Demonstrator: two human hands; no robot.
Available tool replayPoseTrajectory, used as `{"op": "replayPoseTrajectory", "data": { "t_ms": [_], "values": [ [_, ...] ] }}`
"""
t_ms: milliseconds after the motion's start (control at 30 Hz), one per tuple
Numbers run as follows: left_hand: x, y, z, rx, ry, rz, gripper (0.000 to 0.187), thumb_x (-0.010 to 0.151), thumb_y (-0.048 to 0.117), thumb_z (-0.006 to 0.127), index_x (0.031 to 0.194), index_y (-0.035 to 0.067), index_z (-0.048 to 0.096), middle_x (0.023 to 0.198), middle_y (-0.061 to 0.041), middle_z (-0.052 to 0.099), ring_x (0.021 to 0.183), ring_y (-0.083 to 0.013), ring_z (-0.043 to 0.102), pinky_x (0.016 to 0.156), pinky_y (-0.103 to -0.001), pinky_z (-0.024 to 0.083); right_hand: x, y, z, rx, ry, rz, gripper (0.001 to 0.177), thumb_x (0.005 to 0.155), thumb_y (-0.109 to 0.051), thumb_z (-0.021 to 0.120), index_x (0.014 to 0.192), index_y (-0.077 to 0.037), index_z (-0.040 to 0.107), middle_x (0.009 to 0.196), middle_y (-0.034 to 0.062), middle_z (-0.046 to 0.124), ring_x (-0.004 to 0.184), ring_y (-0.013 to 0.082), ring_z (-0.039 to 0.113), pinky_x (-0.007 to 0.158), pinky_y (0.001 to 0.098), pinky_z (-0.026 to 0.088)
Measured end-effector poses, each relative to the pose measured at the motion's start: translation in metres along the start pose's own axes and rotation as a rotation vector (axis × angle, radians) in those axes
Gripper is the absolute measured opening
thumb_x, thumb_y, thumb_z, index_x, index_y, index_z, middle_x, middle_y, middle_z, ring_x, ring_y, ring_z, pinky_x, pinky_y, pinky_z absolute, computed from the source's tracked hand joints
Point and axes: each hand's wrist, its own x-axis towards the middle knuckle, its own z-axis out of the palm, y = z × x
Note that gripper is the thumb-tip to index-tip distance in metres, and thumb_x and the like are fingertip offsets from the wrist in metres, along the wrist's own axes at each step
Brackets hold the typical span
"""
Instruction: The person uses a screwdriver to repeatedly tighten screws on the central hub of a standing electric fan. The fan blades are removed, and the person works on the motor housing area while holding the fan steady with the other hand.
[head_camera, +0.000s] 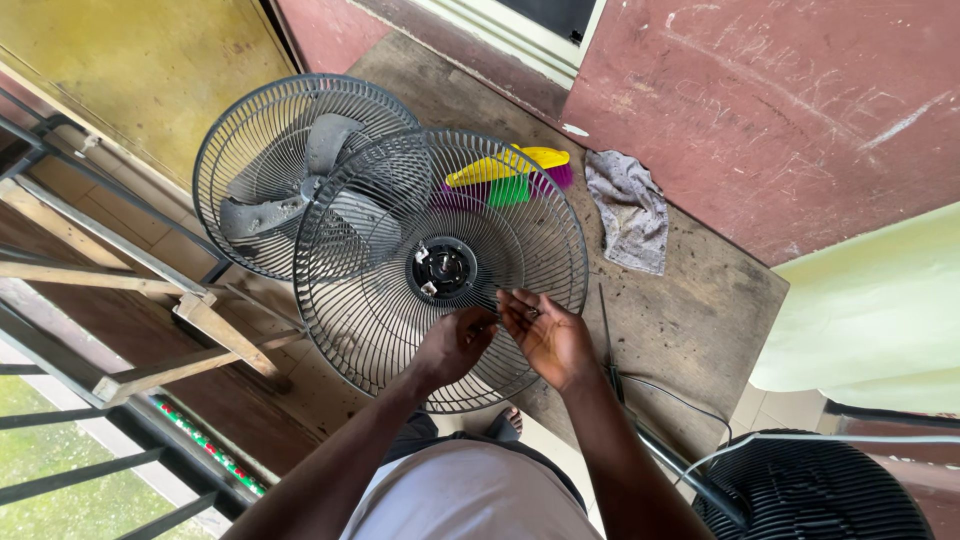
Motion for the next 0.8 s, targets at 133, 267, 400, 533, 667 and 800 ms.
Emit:
{"op": "replayPoseTrajectory", "data": {
  "t_ms": [133,267,400,533,667,800],
  "values": [
    [-0.003,0.007,-0.009,-0.002,0.142,0.03,0.024,0.099,0.019,0.061,0.115,0.002,0.068,0.099,-0.014,0.074,0.077,-0.0227,0.075,0.066,-0.034,0.064,-0.009,0.01,0.021,0.119,-0.159,0.0,0.055,0.108,-0.038,0.039,0.134,0.009,0.052,0.142,0.0258,0.057,0.132,0.0344,0.056,0.113,0.0451,0.046],
    [-0.003,0.016,-0.013,0.057,0.235,0.056,0.023,0.097,0.018,0.066,0.113,0.001,0.068,0.102,-0.013,0.07,0.081,-0.0211,0.074,0.069,-0.033,0.065,-0.014,0.01,0.031,0.084,-0.228,-0.013,0.061,0.108,-0.042,0.038,0.139,0.009,0.049,0.145,0.0252,0.055,0.134,0.0342,0.054,0.114,0.0459,0.044],
    [-0.003,0.024,-0.015,0.059,0.231,0.11,0.023,0.094,0.02,0.071,0.111,0.005,0.073,0.108,-0.011,0.069,0.086,-0.0215,0.073,0.072,-0.033,0.064,-0.016,0.015,0.033,0.035,-0.255,-0.029,0.063,0.109,-0.045,0.039,0.142,0.008,0.05,0.144,0.0209,0.058,0.122,0.0277,0.059,0.11,0.0419,0.046],
    [0.0,0.027,-0.012,0.054,0.263,0.187,0.02,0.091,0.018,0.074,0.107,0.008,0.079,0.11,-0.009,0.07,0.092,-0.0225,0.072,0.076,-0.035,0.063,-0.015,0.022,0.038,-0.045,-0.292,-0.05,0.072,0.106,-0.056,0.044,0.143,0.005,0.05,0.131,0.0126,0.061,0.11,0.0217,0.056,0.105,0.0384,0.044],
    [0.005,0.024,-0.012,0.125,0.296,0.219,0.016,0.091,0.018,0.075,0.103,0.009,0.079,0.108,-0.007,0.073,0.094,-0.0223,0.072,0.078,-0.036,0.061,-0.017,0.026,0.046,-0.141,-0.232,-0.064,0.077,0.099,-0.062,0.049,0.142,0.003,0.05,0.121,0.0087,0.061,0.111,0.0206,0.054,0.105,0.0356,0.042],
    [0.007,0.022,-0.016,0.124,0.256,0.182,0.016,0.093,0.017,0.072,0.105,0.008,0.077,0.109,-0.008,0.072,0.095,-0.0211,0.071,0.079,-0.035,0.062,-0.018,0.029,0.054,-0.096,-0.228,-0.076,0.075,0.101,-0.06,0.05,0.143,0.002,0.049,0.119,0.0082,0.059,0.113,0.021,0.054,0.107,0.0363,0.041]
  ]
}}
